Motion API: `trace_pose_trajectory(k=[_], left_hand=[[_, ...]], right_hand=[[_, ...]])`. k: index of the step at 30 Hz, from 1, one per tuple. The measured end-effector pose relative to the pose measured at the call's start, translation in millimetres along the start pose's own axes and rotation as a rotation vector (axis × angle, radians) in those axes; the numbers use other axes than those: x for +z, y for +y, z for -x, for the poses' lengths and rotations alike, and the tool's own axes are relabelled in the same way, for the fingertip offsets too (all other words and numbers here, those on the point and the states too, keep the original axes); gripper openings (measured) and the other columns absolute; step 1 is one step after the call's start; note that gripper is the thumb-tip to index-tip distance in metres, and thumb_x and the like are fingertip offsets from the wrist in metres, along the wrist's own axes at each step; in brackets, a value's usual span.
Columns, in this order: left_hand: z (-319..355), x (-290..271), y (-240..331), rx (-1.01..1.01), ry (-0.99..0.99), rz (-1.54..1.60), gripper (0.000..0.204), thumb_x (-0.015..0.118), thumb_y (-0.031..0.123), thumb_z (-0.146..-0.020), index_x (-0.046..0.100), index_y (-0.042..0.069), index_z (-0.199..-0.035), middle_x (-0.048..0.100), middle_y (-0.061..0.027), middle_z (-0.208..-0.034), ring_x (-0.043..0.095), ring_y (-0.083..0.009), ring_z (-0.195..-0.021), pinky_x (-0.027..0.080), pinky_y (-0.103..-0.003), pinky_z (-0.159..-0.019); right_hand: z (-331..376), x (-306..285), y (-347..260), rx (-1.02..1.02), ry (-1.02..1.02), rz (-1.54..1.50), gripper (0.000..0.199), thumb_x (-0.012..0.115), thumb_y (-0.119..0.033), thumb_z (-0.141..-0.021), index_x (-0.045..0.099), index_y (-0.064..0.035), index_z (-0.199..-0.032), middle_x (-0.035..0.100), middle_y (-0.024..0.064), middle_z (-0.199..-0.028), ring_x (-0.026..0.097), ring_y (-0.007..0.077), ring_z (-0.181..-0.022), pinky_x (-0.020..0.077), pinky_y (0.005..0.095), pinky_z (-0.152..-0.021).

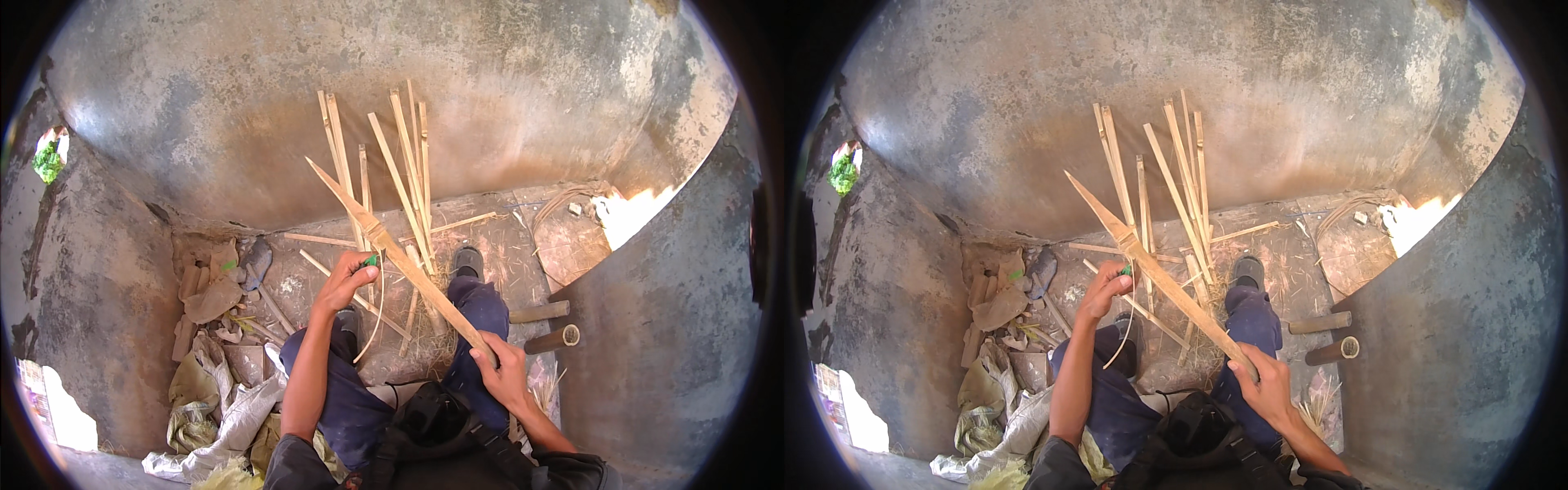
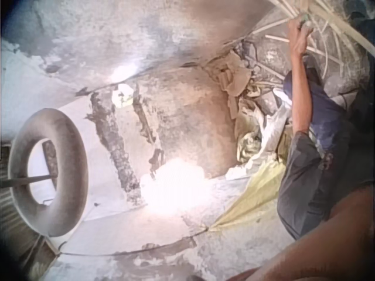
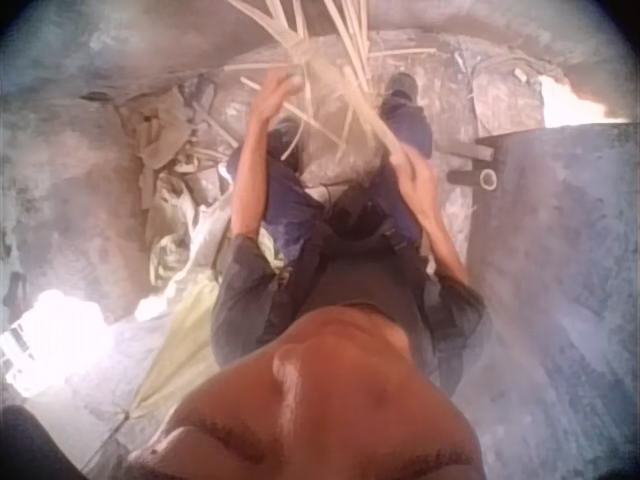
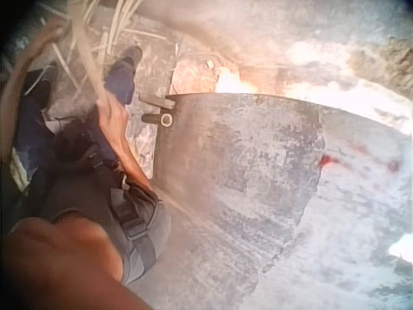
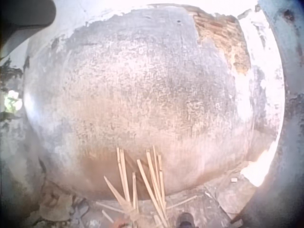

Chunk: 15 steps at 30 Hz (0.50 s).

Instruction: The person uses a small green knife to shave thin strips from pieces of bamboo while sitting on the floor.

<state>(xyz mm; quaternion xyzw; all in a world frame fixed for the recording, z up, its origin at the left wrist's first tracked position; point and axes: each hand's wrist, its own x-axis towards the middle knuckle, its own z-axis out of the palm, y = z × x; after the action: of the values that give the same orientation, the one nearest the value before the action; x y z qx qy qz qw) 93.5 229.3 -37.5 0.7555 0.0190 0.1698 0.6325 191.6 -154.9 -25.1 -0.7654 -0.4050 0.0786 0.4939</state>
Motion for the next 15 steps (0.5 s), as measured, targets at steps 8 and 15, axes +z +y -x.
trace_pose_trajectory(k=[8,15], left_hand=[[-5.0,17.2,9.9,0.229,0.288,-0.623,0.02,0.077,0.004,-0.089,0.062,-0.006,-0.08,0.053,-0.0151,-0.071,0.057,-0.025,-0.07,0.043,-0.039,-0.065],[0.6,38.2,-0.9,0.255,0.298,-0.3,0.01,0.068,-0.007,-0.091,0.07,-0.002,-0.099,0.07,-0.0153,-0.096,0.067,-0.0276,-0.085,0.051,-0.039,-0.077]], right_hand=[[13.1,-1.6,-0.3,-0.053,0.075,0.058,0.033,0.084,-0.015,-0.097,0.078,0.0016,-0.125,0.082,0.0222,-0.111,0.081,0.0386,-0.098,0.0625,0.0406,-0.082],[16.3,1.2,-5.1,-0.077,0.071,0.017,0.034,0.086,-0.013,-0.095,0.079,0.0008,-0.125,0.082,0.0204,-0.108,0.082,0.0363,-0.096,0.0627,0.0396,-0.082]])
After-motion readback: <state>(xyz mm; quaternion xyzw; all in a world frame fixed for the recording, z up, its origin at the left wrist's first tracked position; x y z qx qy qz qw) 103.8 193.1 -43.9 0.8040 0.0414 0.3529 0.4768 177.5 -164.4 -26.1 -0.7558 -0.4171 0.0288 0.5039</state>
